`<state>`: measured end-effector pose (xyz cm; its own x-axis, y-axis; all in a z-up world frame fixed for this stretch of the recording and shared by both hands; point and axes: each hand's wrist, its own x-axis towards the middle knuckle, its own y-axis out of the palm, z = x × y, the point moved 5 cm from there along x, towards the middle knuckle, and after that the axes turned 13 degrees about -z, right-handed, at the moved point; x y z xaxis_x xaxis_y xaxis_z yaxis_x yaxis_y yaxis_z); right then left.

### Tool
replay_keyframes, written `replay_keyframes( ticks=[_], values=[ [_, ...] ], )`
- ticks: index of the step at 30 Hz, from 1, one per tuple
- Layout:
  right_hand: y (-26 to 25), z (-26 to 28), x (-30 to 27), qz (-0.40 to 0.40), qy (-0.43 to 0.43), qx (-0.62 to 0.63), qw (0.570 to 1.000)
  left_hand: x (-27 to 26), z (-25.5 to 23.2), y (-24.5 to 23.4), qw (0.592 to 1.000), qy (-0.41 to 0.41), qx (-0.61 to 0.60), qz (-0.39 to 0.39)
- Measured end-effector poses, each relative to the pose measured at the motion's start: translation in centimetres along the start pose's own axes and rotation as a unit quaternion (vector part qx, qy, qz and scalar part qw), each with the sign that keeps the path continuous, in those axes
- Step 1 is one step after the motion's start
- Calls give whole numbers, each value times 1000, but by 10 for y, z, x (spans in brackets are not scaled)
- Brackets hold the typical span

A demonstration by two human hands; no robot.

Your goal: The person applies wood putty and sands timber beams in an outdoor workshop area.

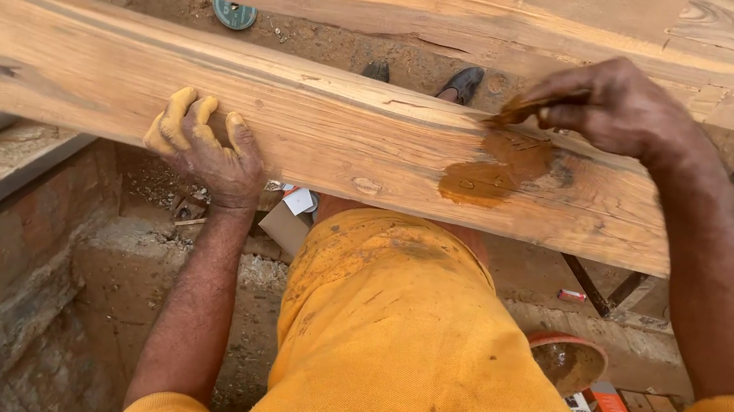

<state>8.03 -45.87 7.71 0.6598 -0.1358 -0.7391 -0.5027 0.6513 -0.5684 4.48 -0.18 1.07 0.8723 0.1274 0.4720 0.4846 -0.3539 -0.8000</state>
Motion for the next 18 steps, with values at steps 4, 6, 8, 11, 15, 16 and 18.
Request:
replay_keyframes(
  ticks=[4,6,8,11,15,16,18],
  values=[
    [-2,17,3,83,-56,-44,994,6,-11,-7,1000,24,0,13],
    [-13,0,2,93,-31,-67,993,5,-11,-5,1000,25,1,16],
    [-22,-15,-6,101,-8,-92,991,4,-8,-4,1000,24,2,16],
    [-29,-33,-35,82,33,-171,981,4,-8,-4,1000,25,7,9],
    [10,-58,-90,-134,-42,-202,969,6,-10,-6,999,17,10,26],
    [24,-61,-106,-247,-137,-129,951,7,-10,-6,999,17,14,28],
    [51,-50,-127,-315,-135,-118,932,6,-7,-6,999,21,15,28]
  ],
)
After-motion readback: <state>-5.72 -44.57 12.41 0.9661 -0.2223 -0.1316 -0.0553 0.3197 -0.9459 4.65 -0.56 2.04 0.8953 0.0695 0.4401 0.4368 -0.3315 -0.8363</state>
